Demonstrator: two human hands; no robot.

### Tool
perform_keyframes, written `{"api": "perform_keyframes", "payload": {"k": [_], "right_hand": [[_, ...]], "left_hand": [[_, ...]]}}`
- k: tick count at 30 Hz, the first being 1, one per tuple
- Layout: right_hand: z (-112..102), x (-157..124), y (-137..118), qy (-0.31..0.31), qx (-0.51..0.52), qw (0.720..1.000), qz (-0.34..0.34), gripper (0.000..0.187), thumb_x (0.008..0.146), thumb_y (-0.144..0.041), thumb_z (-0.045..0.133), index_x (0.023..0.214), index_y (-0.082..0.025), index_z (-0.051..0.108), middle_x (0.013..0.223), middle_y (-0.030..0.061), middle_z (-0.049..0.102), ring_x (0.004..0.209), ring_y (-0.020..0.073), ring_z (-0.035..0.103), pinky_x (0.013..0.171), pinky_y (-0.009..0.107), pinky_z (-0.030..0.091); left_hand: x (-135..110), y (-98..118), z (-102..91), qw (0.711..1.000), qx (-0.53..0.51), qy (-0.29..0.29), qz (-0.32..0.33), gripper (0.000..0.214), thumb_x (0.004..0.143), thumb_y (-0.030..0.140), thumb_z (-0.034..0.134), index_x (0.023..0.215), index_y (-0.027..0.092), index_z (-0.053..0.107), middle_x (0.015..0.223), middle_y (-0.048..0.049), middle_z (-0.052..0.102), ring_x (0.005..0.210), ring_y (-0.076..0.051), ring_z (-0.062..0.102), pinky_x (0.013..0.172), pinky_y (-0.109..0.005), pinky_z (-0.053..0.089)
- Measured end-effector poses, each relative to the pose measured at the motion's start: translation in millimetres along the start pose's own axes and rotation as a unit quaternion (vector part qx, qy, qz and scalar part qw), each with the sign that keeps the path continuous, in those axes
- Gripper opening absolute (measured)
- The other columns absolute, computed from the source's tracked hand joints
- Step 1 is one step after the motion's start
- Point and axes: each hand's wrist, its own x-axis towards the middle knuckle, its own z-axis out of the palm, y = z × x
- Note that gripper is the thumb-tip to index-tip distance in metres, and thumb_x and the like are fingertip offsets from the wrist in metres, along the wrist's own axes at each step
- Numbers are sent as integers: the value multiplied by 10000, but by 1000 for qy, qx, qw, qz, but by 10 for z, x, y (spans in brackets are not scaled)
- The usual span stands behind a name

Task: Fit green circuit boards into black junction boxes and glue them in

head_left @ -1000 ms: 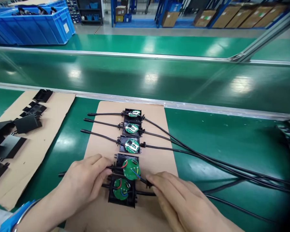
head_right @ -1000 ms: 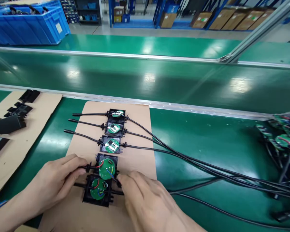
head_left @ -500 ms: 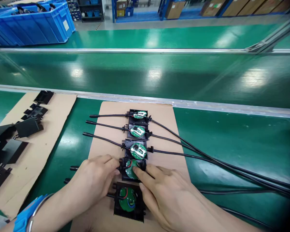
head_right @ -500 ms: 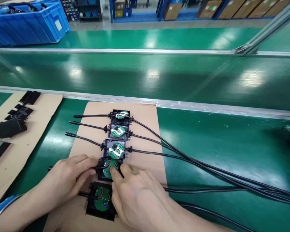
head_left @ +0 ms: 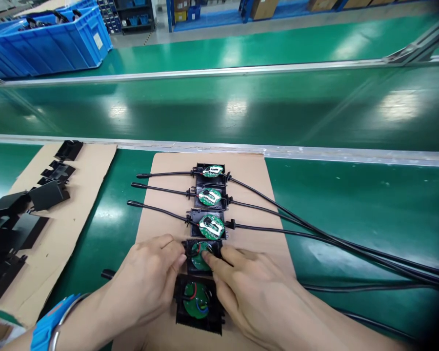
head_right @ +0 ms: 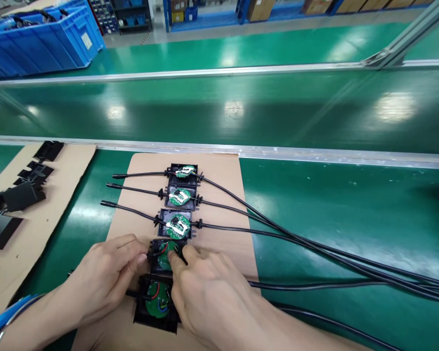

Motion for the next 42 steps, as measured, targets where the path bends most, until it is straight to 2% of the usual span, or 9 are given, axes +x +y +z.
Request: {"api": "perform_keyframes", "payload": {"k": [9,15,19,24,28,31,35,38,42], "right_hand": [[35,-6,6,14,9,1000,-9,294,858,-163,426,1030,-158,664,838,94,655,705,241,651,582,346,503],[93,-15,11,18,-13,999,-28,397,860,-186,449,1208,-110,626,865,111,670,706,240,653,585,356,512],[115,-42,-2,22,-30,999,-30,406,849,-175,449,1201,-91,634,831,104,672,639,229,643,540,350,495],[128,-50,-24,23,-35,999,-26,401,836,-175,448,1184,-94,632,852,109,672,636,256,641,521,368,477],[27,-68,0,9,41,999,8,328,868,-210,420,1118,-158,626,905,97,665,745,256,647,639,374,494],[-109,-113,40,-28,125,991,36,300,827,-203,489,1118,-198,559,960,66,658,835,227,634,705,329,477],[-186,-167,61,-56,131,986,89,274,800,-163,489,1073,-189,494,852,38,635,741,203,609,624,296,424],[-164,-175,49,-50,95,989,102,131,813,-157,459,929,-193,506,797,36,614,684,199,582,599,300,389],[-148,-196,39,-40,71,993,81,116,843,-145,422,860,-198,524,778,42,603,703,215,585,619,319,392]], "left_hand": [[16,20,121,992,109,-55,-25,180,854,106,340,819,196,492,770,-38,563,670,-208,565,575,-335,473],[85,127,213,954,284,-77,-66,156,754,57,413,817,173,496,757,-68,557,655,-247,566,548,-377,499],[54,197,168,932,357,-48,-31,190,795,67,400,878,147,551,791,-85,569,699,-252,561,621,-420,523],[-171,168,303,946,317,52,48,501,792,20,371,1276,103,469,1138,-127,584,963,-220,581,789,-327,548],[-268,142,422,934,349,34,64,596,763,12,398,1356,65,412,1180,-164,570,1022,-251,574,772,-333,556],[-195,176,318,963,268,9,40,571,758,58,419,1324,113,471,1123,-143,583,905,-236,599,684,-349,570],[-52,190,150,982,162,29,90,382,842,94,427,1196,144,563,1165,-120,568,969,-243,564,833,-421,534],[-4,129,166,980,115,-13,161,288,866,58,412,1064,157,597,1126,-78,596,984,-225,552,893,-414,493],[-14,45,251,983,75,-32,167,284,890,35,390,1052,168,581,1194,-45,586,1050,-199,529,954,-379,440]]}}
